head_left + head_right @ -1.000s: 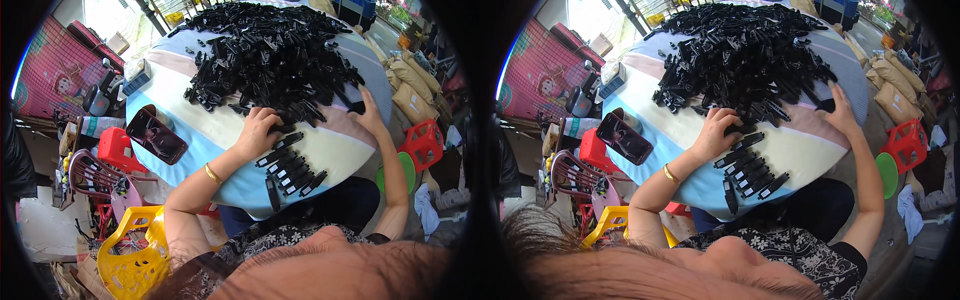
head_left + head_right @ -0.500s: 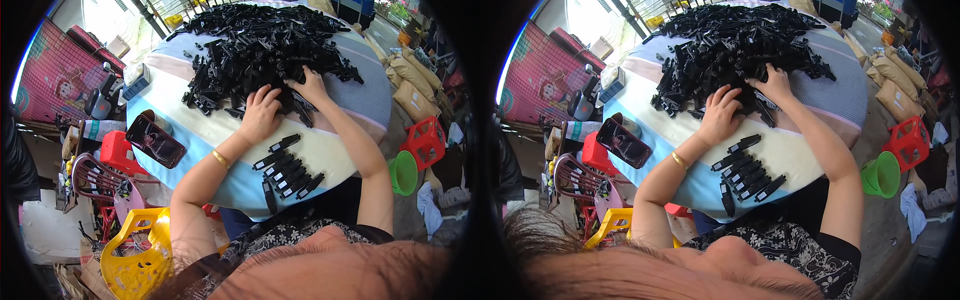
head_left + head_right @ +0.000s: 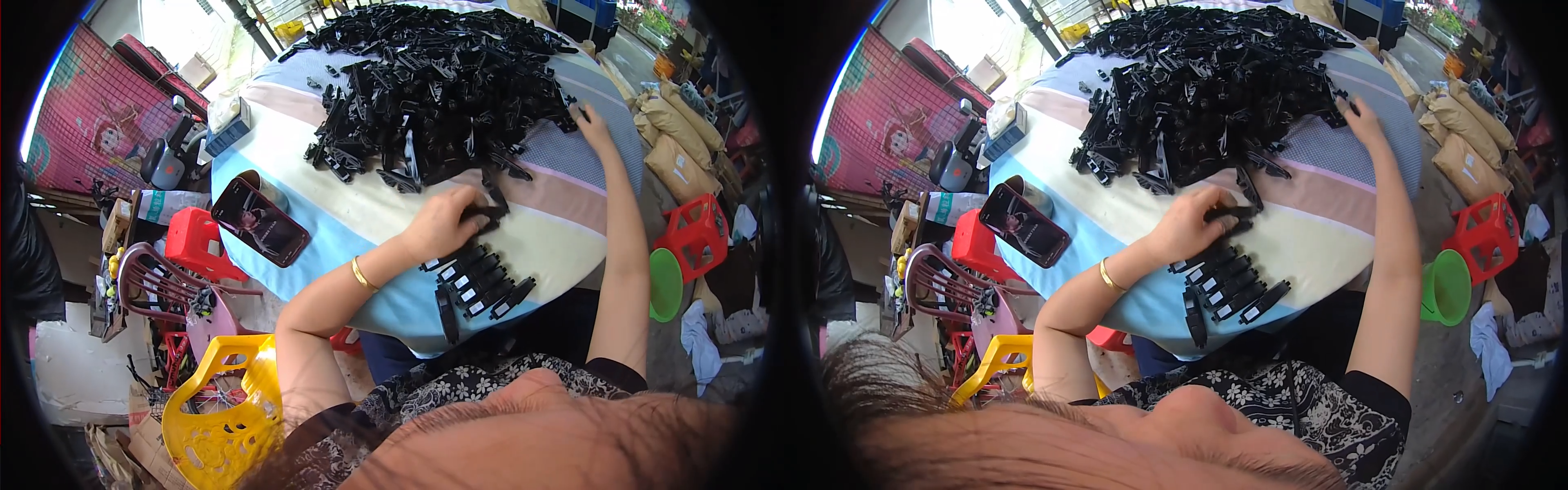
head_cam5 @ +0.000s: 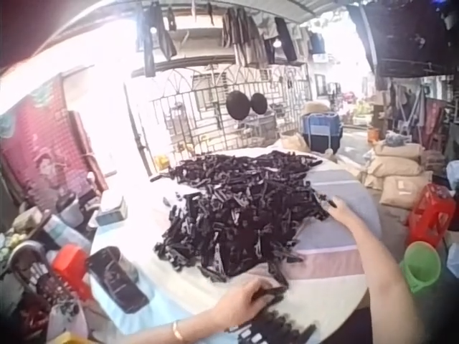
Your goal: Sorting and inspecting small black plastic manufacturing components on a table.
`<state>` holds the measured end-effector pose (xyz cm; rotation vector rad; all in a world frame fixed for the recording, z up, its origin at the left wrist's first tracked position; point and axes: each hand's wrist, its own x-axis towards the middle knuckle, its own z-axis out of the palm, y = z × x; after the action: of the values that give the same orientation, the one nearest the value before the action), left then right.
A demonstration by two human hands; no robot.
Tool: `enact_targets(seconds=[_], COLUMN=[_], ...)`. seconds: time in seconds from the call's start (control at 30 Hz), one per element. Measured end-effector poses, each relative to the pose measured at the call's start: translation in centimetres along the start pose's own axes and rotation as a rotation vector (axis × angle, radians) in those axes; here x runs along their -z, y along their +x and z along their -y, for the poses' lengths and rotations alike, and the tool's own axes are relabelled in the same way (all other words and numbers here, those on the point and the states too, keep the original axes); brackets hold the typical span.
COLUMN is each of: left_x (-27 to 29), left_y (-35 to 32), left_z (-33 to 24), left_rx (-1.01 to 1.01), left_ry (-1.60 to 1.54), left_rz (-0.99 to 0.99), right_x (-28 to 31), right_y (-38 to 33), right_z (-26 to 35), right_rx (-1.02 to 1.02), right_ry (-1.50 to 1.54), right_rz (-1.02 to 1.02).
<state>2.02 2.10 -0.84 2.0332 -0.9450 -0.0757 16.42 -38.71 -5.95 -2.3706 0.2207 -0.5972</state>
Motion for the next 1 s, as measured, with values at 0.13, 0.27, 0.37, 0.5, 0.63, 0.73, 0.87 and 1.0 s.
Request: enact_targets(seconds=[0.13,0.27,0.37,0.5,0.63,0.73,0.87,1.0], left_x=[0.5,0.4,0.3,0.9,0.4,0.4,-0.4,-0.2], left_y=[-0.4,-0.3,-0.7,-0.9,-1.0,-0.6,-0.8,-0.7], left_z=[-0.5,0.2,0.0,-0.6,-0.1,-0.2,0.6,0.8], left_rx=[-0.037,-0.022,-0.043,0.065,0.142,-0.001,-0.177,-0.118], left_ry=[-0.2,-0.352,-0.459,-0.535,-0.551,-0.15,0.141,0.268], left_rz=[0.187,0.323,0.455,0.618,0.484,0.255,0.055,-0.09], right_x=[-2.4,-4.5,-5.9,-6.5,-4.1,0.2,3.1,2.9], right_y=[-2.8,-8.5,-12.2,-14.5,-14.5,-14.6,-17.1,-18.4], right_z=[3.0,7.7,11.6,14.4,15.7,17.1,17.8,16.9], right_rx=[0.184,0.355,0.272,0.302,0.575,0.372,0.497,0.555], right_ry=[-0.08,-0.054,0.021,0.307,0.167,0.364,0.204,-0.008], right_rz=[0.026,0.029,0.067,0.233,-0.029,0.127,0.464,0.393])
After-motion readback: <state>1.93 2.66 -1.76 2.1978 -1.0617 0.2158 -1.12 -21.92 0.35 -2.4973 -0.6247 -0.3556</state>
